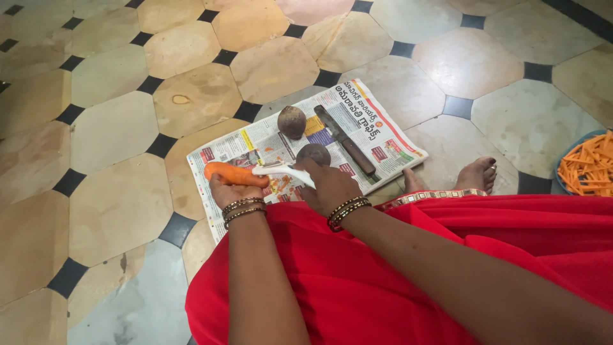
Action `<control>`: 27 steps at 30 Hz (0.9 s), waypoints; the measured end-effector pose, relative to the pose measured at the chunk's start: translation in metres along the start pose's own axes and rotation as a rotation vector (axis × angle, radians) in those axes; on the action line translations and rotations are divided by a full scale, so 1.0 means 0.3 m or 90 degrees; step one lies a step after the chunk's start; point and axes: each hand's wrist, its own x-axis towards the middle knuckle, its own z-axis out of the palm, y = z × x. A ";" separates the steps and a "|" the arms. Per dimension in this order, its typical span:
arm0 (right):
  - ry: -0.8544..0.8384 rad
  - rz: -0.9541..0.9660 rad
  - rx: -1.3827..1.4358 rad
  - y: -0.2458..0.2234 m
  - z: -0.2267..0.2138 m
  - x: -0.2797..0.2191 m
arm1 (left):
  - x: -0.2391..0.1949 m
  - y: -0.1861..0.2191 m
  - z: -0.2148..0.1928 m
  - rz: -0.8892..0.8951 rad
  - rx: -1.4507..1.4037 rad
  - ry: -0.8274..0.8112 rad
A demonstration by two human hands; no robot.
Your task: Peeling a carrot using a handheld peeler over a newspaper.
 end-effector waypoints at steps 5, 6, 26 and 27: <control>0.032 -0.040 0.028 0.031 0.039 0.020 | 0.028 -0.020 -0.013 0.003 -0.017 -0.004; 0.069 -0.087 0.061 0.039 0.052 0.027 | 0.024 -0.026 -0.012 0.000 -0.022 -0.021; 0.095 -0.187 -0.063 -0.013 0.015 -0.051 | 0.090 0.023 -0.042 0.054 -0.118 -0.074; 0.079 -0.173 -0.082 -0.012 0.010 -0.052 | 0.074 0.032 -0.032 0.065 -0.116 -0.070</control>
